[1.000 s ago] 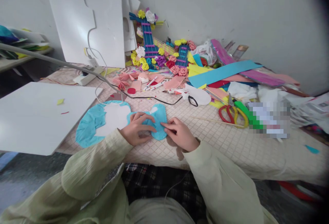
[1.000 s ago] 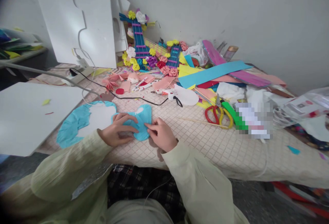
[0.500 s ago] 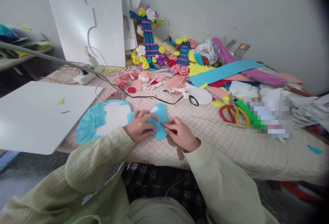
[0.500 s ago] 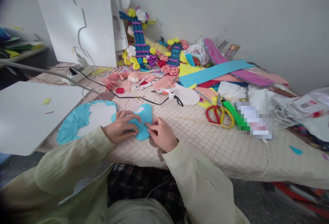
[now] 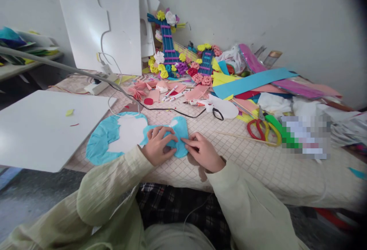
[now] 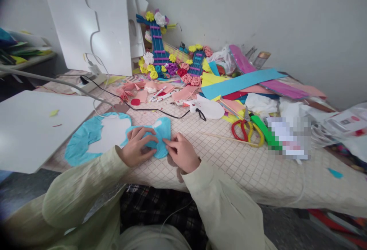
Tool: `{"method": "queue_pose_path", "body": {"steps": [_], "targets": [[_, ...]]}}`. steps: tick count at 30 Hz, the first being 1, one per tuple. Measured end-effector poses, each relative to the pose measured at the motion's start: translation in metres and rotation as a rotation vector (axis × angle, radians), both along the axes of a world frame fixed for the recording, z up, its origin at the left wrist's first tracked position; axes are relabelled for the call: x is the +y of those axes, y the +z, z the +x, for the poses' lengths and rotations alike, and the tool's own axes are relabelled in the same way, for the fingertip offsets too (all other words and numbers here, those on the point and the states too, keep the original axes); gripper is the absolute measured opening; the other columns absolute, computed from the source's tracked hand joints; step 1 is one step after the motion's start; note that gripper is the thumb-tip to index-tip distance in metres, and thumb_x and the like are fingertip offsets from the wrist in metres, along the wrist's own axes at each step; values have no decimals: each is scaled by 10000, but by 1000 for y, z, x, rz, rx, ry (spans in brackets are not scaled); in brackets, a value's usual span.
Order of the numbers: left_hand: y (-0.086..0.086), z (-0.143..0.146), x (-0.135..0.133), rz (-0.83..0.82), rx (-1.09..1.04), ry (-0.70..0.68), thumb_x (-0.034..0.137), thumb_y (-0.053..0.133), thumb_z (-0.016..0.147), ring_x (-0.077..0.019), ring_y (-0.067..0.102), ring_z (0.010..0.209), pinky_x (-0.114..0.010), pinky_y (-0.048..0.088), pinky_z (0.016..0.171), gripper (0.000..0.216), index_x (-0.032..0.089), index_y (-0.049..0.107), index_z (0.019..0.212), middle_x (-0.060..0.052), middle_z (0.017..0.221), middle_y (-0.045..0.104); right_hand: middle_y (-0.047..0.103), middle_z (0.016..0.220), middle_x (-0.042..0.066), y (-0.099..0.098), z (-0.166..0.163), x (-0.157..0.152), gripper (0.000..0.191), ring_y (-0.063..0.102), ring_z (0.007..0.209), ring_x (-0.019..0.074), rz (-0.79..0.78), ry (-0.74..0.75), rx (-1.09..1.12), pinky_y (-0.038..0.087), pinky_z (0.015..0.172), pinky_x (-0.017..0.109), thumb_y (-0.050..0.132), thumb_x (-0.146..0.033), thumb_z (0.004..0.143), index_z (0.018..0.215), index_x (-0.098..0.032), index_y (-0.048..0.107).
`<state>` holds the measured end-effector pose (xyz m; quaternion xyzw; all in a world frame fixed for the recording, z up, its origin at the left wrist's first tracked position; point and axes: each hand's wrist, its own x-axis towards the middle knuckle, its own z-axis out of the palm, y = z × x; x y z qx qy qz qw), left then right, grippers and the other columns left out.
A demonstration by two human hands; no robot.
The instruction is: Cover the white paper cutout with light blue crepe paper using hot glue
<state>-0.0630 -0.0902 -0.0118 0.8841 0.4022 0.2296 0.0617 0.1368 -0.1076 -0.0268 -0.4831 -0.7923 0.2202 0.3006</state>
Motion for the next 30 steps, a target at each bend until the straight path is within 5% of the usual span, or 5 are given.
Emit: {"method": "queue_pose_path", "body": {"steps": [6,12,24,30], "targets": [[2,-7,-10,63,-30,102,363,541,777,-270,406,1012,-455,284,850,253,236,593,989,-64,1070,559,517,869,45,1,0,-1,275,537,802,146,6,-2,30,473,756,317,492,-220,830,1072,-252,620],[3,-13,-1,-109,-89,286,364,485,811,-266,429,1033,-457,306,870,383,191,483,1152,-72,1092,596,530,877,48,0,1,-1,320,546,768,144,17,-32,56,483,714,305,505,-253,823,1134,-244,579],[7,-7,-4,-401,-348,159,293,529,779,-186,573,836,-369,415,769,428,190,431,1183,-55,940,603,537,869,44,5,0,-5,254,518,641,96,23,3,212,457,587,251,533,-295,808,1010,-190,644],[9,-3,-3,-388,-376,110,249,520,775,-170,576,815,-306,437,698,496,226,362,1244,-16,835,585,542,872,37,5,1,-7,249,484,601,85,51,39,292,454,561,250,572,-261,776,1014,-219,634]]}}
